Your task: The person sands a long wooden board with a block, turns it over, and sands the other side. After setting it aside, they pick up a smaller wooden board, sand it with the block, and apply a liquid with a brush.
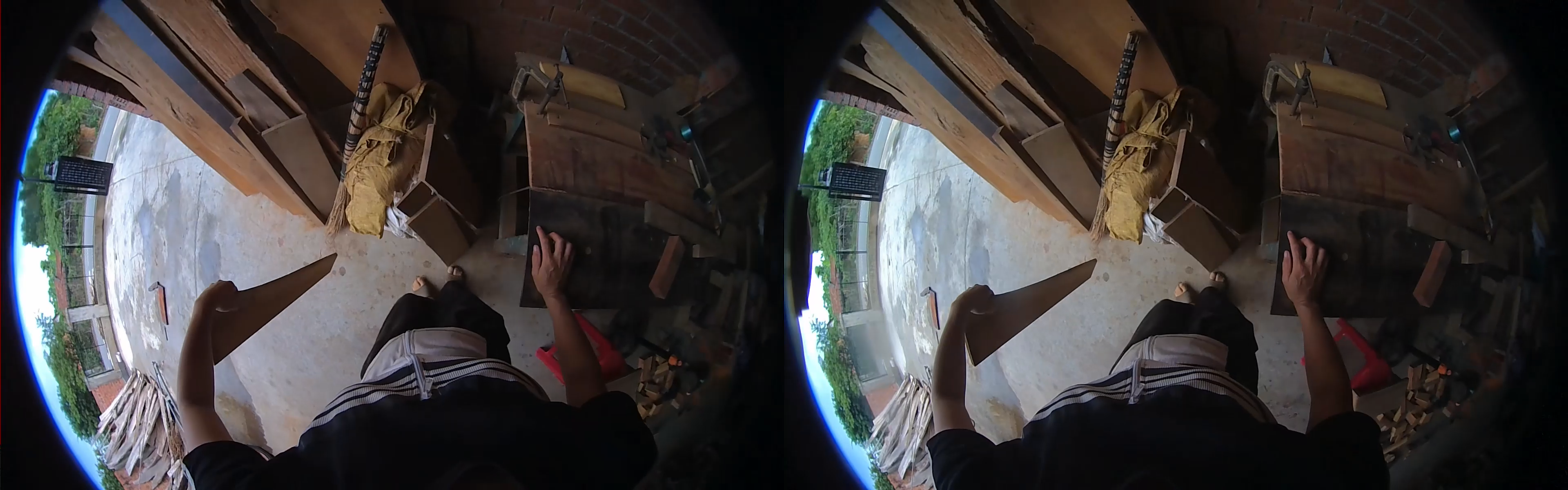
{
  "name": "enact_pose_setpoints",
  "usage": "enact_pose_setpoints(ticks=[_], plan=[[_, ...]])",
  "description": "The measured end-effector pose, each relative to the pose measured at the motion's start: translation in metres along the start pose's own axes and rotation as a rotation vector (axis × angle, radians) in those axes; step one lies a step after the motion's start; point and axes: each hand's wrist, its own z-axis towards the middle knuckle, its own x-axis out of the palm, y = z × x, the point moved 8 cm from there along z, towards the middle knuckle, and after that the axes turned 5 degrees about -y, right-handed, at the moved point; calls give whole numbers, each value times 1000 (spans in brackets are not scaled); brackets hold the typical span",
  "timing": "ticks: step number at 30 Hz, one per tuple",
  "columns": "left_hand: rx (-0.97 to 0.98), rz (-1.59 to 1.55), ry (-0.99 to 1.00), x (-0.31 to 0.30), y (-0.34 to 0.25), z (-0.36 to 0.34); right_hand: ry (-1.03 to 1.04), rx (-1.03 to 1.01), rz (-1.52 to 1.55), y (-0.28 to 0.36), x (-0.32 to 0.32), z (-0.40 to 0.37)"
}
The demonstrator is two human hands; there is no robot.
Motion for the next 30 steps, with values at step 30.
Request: enact_pose_setpoints(ticks=[30], plan=[[603, 52, -926, -176, -49, 416, 843, 816, -239, 35, 62, 7]])
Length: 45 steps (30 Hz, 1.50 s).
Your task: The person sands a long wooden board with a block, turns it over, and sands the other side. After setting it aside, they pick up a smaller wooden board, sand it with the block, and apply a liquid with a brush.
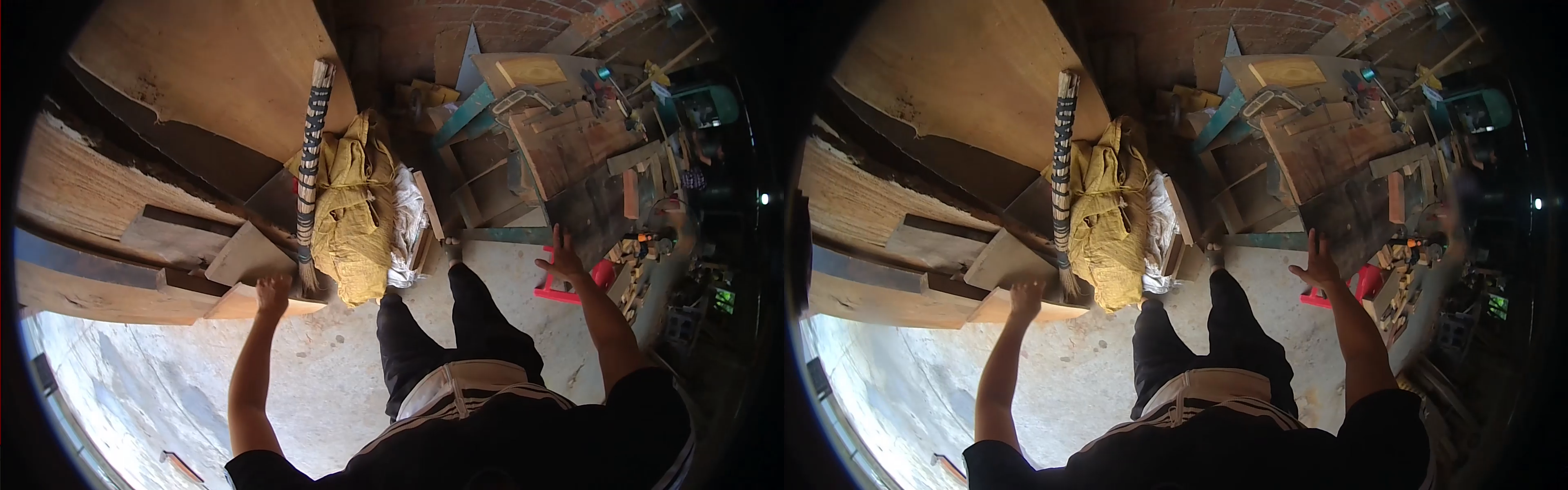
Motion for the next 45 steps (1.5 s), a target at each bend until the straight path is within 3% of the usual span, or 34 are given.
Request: enact_pose_setpoints(ticks=[4, 7, 10, 13, 14, 15, 21, 22, 24, 26, 27, 28, 29, 31, 33, 37, 38, 40, 41, 42, 44, 45], plan=[[13, -244, 521, -21, -57, -14, 1, 44, -22, 7, -3, 0], [31, -330, 580, -34, -79, -17, -7, 56, -20, 5, 3, 5], [12, -431, 471, -72, -71, 4, 11, 74, -22, 4, 7, 5], [-54, -359, 210, -126, -41, 51, 25, 84, -46, 4, 6, 3], [5, -419, -23, -159, -30, 65, 27, 84, -42, -1, 9, 3], [-38, -456, -116, -213, -15, 99, 37, 73, -47, -4, 14, 6], [59, -407, -503, -357, -14, 174, 57, 62, -173, -9, 12, 10], [78, -384, -586, -376, -15, 180, 86, 85, -192, 2, -3, 11], [62, -346, -668, -408, -16, 195, 444, -176, -463, 50, -15, 38], [48, -291, -742, -440, -16, 212, 76, -304, -219, 158, -71, 63], [32, -215, -816, -458, -16, 222, 23, -430, -162, 225, -103, 73], [18, -134, -893, -476, -17, 236, -106, -498, 27, 265, -93, 120], [-29, -65, -925, -489, -15, 251, -250, -483, 220, 308, -108, 151], [-61, 176, -1042, -510, -2, 289, -316, -485, 511, 381, -130, 224], [-23, 433, -1092, -519, 5, 332, -424, -421, 731, 419, -106, 293], [10, 740, -930, -502, 39, 410, -658, -152, 899, 423, -74, 439], [-26, 860, -926, -498, 40, 415, -879, -225, 969, 412, -75, 466], [83, 661, -949, -488, 65, 406, -1033, -44, 859, 384, -70, 515], [46, 598, -925, -482, 81, 394, -1086, 24, 776, 370, -67, 537], [-211, 579, -909, -466, 165, 322, -1078, 62, 743, 357, -64, 559], [-189, 570, -871, -432, 172, 357, -1060, 112, 712, 333, -45, 606], [-174, 572, -857, -415, 177, 370, -947, 146, 644, 321, -29, 635]])
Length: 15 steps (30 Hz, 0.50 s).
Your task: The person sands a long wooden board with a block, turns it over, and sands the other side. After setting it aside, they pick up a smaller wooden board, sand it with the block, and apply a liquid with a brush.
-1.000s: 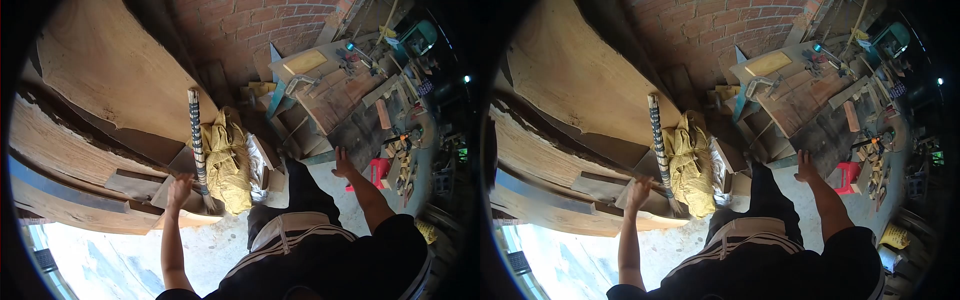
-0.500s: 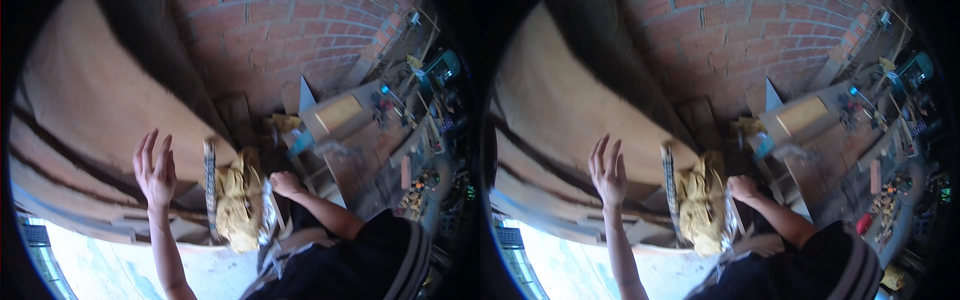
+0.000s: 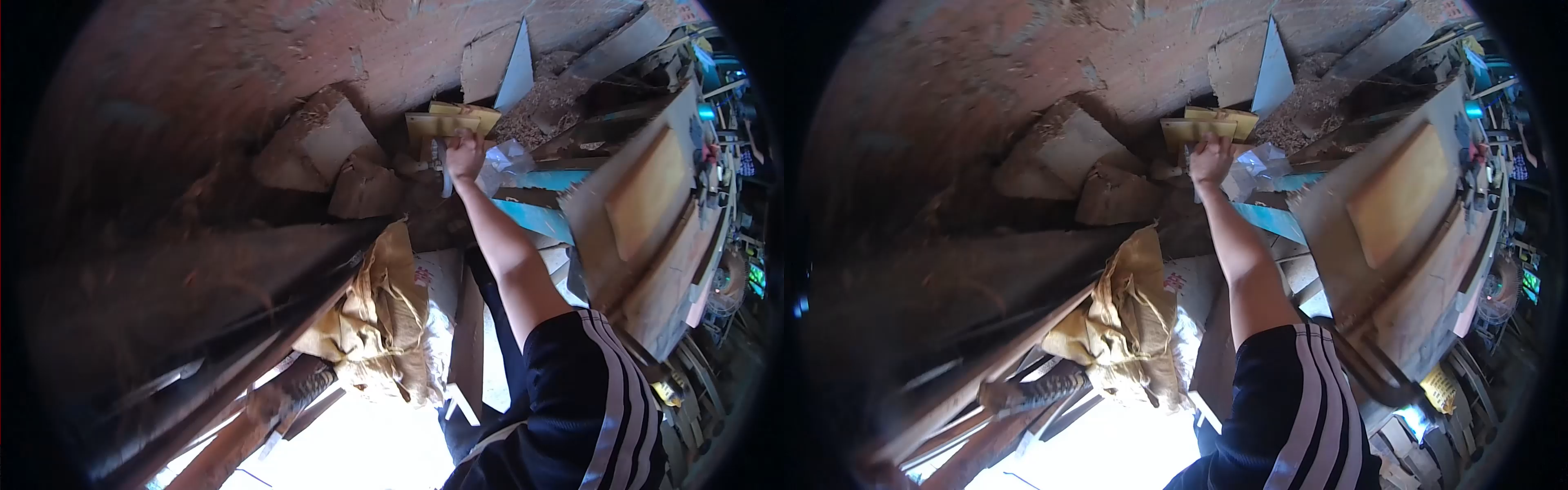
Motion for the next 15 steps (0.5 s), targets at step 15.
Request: enact_pose_setpoints(ticks=[15], plan=[[219, 27, 117, 199, -172, -33, 270, -698, -404, -83, 255, 55]])
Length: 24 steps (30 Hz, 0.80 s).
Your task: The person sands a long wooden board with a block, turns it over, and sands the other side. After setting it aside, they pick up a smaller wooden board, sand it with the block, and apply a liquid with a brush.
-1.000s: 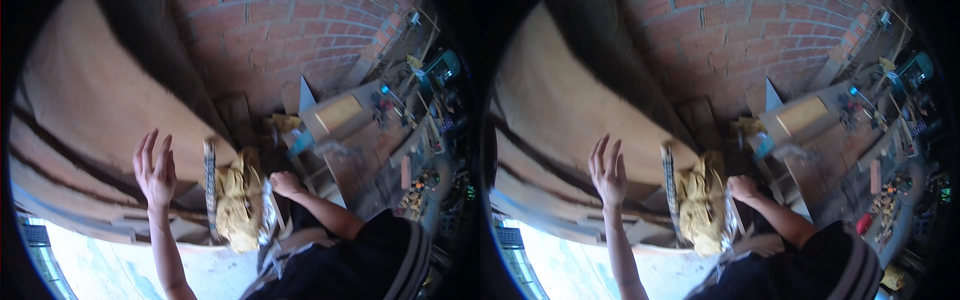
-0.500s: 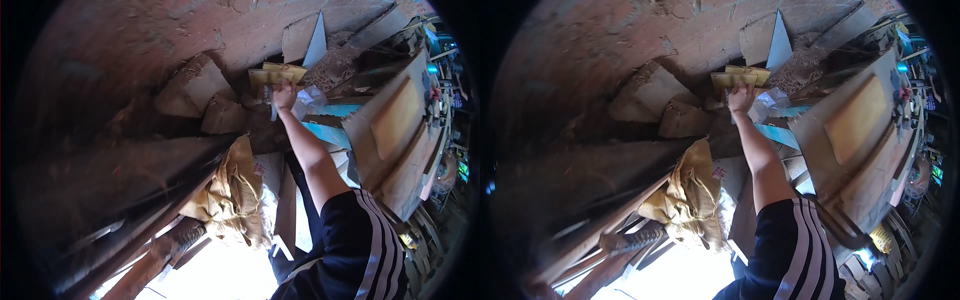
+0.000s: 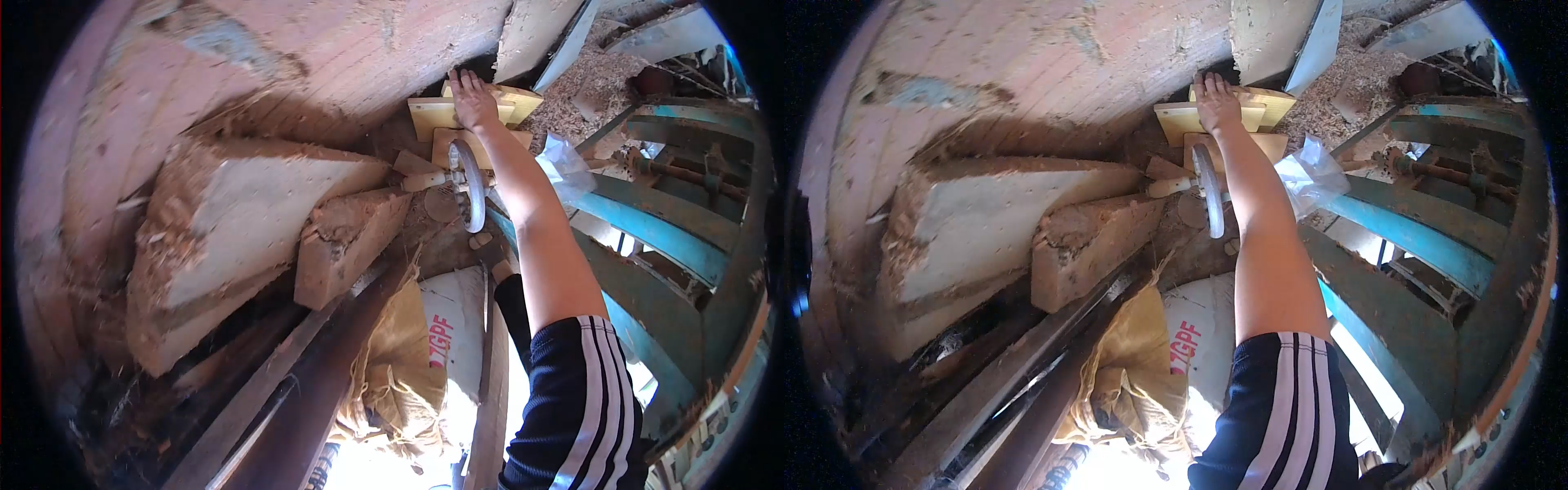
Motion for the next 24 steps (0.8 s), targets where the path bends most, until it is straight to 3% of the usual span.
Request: enact_pose_setpoints(ticks=[3, 6, 10, 12, 13, 16, 17, 20, 21, 24], plan=[[25, -4, 8, 14, -28, 7, 348, 23, 53, -7, 17, 4], [45, -11, 10, 21, -48, 16, 463, -38, 161, 1, 13, -12], [71, -6, 11, 15, -61, 28, 408, -71, 115, 12, -6, -42], [79, -1, -3, 9, -65, 36, 769, -8, 140, 13, 4, -50], [85, 3, -16, 7, -65, 41, 630, -80, 99, 17, -5, -47], [132, 12, -26, -9, -55, 52, 576, 1, 108, 7, -16, -48], [134, 14, -28, -17, -50, 53, 391, -10, 166, 3, -29, -48], [128, 53, -56, -52, -25, 61, 344, 95, 173, -4, -79, -39], [122, 75, -68, -68, -14, 64, 438, 70, 211, 1, -101, -34], [98, 137, -105, -123, 22, 73, 409, -28, 175, 10, -148, -25]])
